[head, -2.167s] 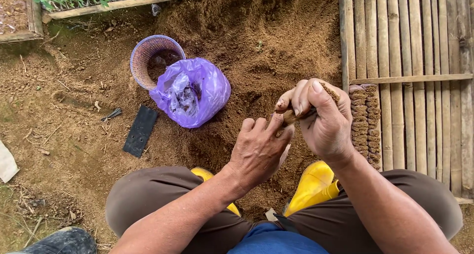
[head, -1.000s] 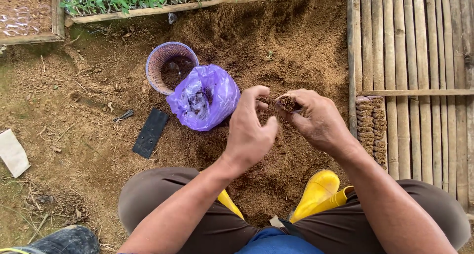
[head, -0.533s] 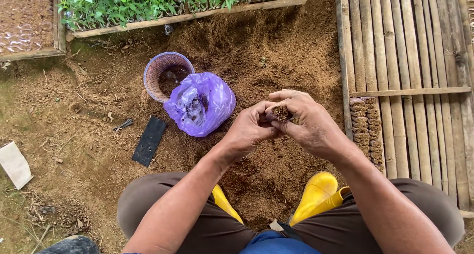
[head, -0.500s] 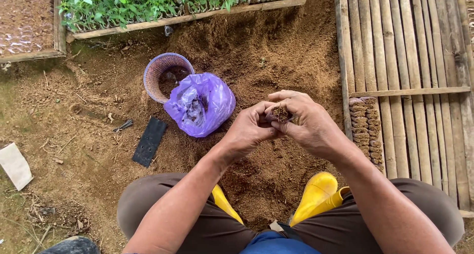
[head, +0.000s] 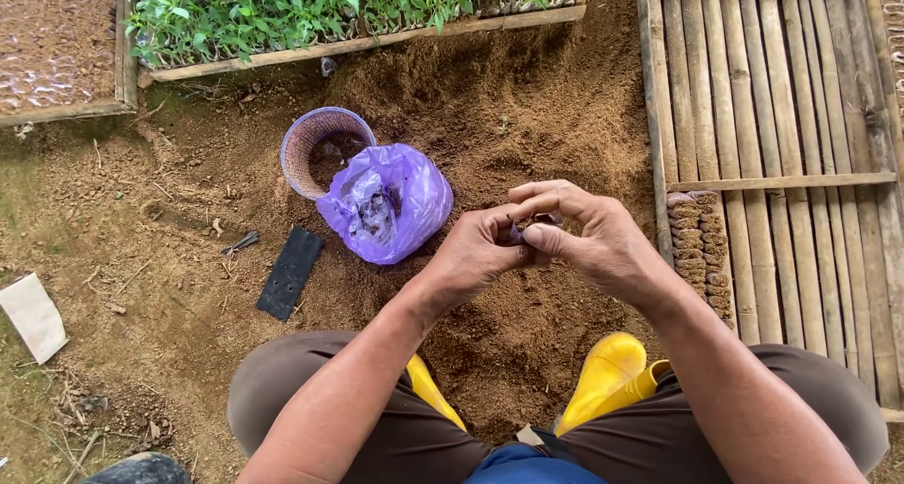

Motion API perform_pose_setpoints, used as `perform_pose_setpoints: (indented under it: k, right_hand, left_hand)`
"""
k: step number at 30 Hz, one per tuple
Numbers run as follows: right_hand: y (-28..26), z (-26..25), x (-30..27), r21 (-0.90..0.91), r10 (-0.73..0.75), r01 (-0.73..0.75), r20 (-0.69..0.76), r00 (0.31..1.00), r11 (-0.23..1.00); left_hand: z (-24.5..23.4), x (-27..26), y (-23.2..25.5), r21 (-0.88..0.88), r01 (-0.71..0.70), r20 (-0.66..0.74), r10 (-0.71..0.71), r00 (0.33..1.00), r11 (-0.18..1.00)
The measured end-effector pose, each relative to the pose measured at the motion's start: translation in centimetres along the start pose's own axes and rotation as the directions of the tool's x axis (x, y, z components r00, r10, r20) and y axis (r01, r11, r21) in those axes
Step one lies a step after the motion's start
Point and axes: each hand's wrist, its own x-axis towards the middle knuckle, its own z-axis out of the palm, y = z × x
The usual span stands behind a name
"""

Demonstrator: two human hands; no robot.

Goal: Filling small plastic tubes with soil and placing them into a wooden tray for seedling preparation

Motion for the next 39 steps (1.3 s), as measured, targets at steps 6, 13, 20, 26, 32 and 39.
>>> perform_pose_setpoints:
  k: [6,13,20,26,32,39]
  right_hand:
    - [0.6,0.3,0.0,0.124,0.014,-0.004,-0.081,0.997,0.992]
    - [-1.3,-3.3,0.0,0.012,-0.016,0.019,-0.206,0.978,1.0]
    - [0.0,-4.0,-0.8,-0.7,-0.372,0.267,0.003,0.928,0.662]
    - [0.8,-2.6,-0.6,-0.863,-0.337,0.346,0.222,0.915,0.369]
    - [1.1,-2.1,-0.8,-0.809,-0.376,0.38,0.214,0.901,0.449]
    - [-0.3,-1.4,-0.9,-0.635,-0.327,0.308,0.091,0.941,0.708]
  left_hand:
    - [-0.6,0.7,-2.4,-0.027,0.008,0.011,-0.008,1.0,1.0]
    - [-0.3,0.2,-0.5,0.091,0.035,-0.063,-0.029,0.998,0.995]
    - [-0.4,0.1,1.0,0.474,0.078,-0.109,-0.029,0.994,0.877]
    - [-0.7,0.0,0.3,0.516,0.035,-0.08,0.008,0.997,0.856]
    - [-0.1,-0.2,1.3,0.604,0.084,-0.111,-0.02,0.994,0.792]
    - [-0.1,-0.6,2.5,0.561,0.026,-0.067,0.014,0.998,0.827]
